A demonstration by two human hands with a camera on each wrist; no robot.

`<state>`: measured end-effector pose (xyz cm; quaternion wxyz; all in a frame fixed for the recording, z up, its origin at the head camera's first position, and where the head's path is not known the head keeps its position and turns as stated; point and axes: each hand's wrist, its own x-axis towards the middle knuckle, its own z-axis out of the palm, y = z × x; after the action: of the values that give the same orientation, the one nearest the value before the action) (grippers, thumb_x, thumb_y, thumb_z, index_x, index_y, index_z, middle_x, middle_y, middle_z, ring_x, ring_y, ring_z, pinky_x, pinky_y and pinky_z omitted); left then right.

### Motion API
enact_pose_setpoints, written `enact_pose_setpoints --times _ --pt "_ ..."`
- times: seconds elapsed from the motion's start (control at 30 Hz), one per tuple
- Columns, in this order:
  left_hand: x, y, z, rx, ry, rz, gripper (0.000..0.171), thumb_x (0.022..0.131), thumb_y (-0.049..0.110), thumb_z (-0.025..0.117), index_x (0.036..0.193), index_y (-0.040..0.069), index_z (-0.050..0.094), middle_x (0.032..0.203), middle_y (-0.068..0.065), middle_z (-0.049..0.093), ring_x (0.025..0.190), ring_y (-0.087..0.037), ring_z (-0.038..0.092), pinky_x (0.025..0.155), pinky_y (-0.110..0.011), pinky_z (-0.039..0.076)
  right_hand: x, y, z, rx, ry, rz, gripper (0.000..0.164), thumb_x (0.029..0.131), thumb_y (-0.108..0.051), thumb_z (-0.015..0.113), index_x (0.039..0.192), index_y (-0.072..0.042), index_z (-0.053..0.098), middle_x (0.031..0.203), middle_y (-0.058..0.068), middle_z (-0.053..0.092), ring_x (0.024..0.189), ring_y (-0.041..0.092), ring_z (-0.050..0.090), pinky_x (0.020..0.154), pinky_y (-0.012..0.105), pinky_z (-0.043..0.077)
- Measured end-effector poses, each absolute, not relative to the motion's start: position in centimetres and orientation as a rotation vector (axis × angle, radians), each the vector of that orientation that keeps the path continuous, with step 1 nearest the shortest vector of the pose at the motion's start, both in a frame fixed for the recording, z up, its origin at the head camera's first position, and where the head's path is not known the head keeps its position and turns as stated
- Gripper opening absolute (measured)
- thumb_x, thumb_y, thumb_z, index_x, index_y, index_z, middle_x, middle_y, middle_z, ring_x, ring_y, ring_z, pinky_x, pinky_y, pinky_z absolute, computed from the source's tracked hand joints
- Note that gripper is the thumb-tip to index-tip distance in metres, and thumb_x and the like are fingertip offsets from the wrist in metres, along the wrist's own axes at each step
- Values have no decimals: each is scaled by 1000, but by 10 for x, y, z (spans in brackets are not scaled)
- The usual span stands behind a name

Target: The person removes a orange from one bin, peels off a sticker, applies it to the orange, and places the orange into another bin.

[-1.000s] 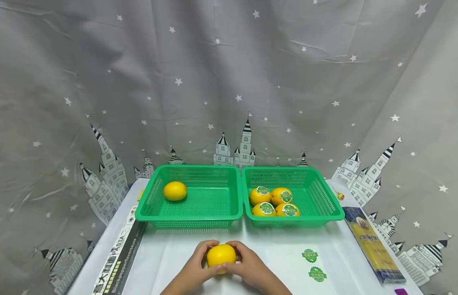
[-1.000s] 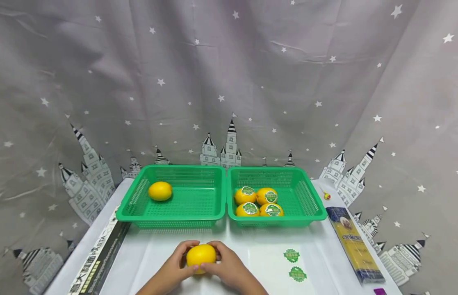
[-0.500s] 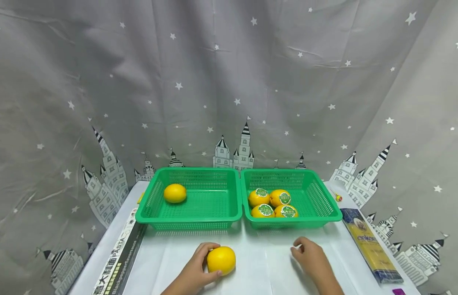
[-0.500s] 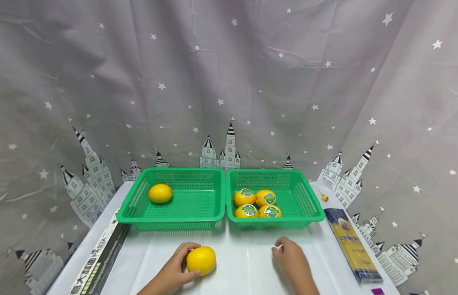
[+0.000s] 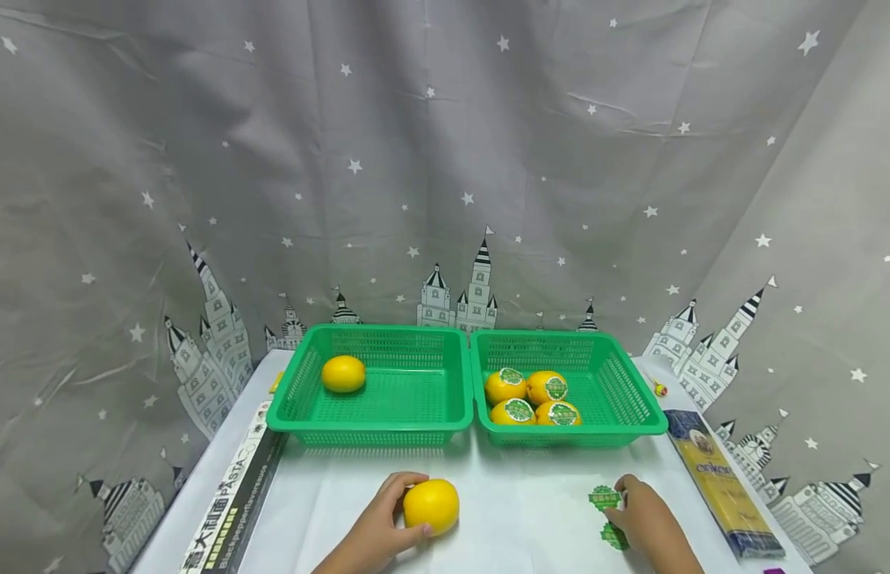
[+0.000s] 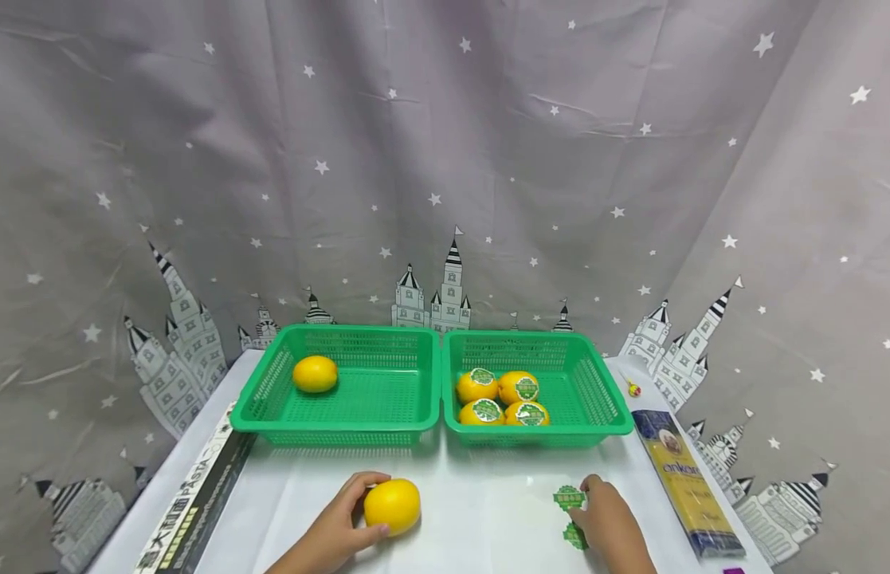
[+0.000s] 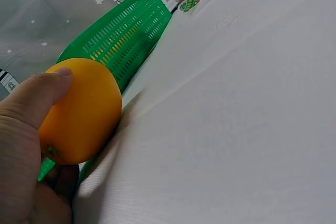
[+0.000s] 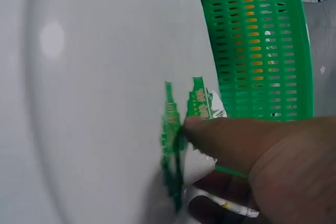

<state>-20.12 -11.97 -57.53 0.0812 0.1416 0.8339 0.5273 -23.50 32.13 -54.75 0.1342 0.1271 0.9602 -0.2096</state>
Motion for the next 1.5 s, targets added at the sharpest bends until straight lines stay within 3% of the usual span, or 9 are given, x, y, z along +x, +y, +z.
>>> enact_pose_setpoints --times 0.13,0.3,0.53,0.7,0.83,1.07,1.17,1.33,1.5 --pt "-200 -120 -578 425 2488 1596 67 85 37 87 141 23 54 149 -4 48 135 -27 51 116 -28 41 -233 322 -552 331 2820 -569 57 87 -25 85 131 1 60 101 13 63 90 26 62 83 51 55" --pt "-201 -121 -578 442 2471 1632 66 84 34 87 140 24 55 148 -3 49 133 -25 53 111 -21 42 -234 321 -555 307 2826 -566 41 89 -26 84 117 -1 68 98 13 60 84 24 57 77 44 54" --pt "-203 -121 -579 454 2451 1641 65 85 35 87 140 24 55 147 -4 49 130 -23 54 109 -20 43 -242 325 -554 328 2739 -643 41 90 -19 82 120 3 64 91 9 62 80 22 57 71 38 52" --pt "-203 -121 -581 468 2431 1656 64 85 35 87 140 22 56 146 -6 49 127 -21 55 108 -19 44 -245 327 -553 301 2735 -698 24 89 -14 82 100 -3 64 89 9 58 80 22 55 69 36 49" --pt "-203 -121 -582 487 2442 1656 64 85 36 87 140 23 56 145 -5 50 127 -17 55 109 -20 45 -238 327 -545 270 2746 -743 14 93 -11 74 90 -8 61 84 5 59 77 20 54 67 35 46" --pt "-203 -122 -581 457 2493 1613 65 84 38 87 140 26 56 146 -2 50 132 -24 54 112 -26 43 -231 327 -505 81 2816 -794 9 99 -15 69 95 -13 61 94 3 67 88 21 59 76 45 52" --pt "-203 -123 -581 443 2505 1592 68 84 40 87 142 24 56 146 -1 50 133 -26 53 114 -28 42 -228 297 -495 -38 2844 -1013 8 97 -13 70 96 -13 62 91 0 66 87 17 60 77 38 53" --pt "-202 -123 -580 422 2504 1592 71 84 40 87 145 19 55 148 -1 50 135 -26 52 116 -30 43 -217 203 -506 -347 2642 -1471 9 99 -18 69 103 -12 63 89 1 64 79 13 61 70 29 56" --pt "-202 -119 -580 441 2516 1594 71 85 42 86 145 20 56 147 0 51 137 -24 51 118 -29 40 -205 126 -525 -383 2536 -1639 18 99 -26 74 101 -13 63 85 -1 63 69 8 59 60 25 54"
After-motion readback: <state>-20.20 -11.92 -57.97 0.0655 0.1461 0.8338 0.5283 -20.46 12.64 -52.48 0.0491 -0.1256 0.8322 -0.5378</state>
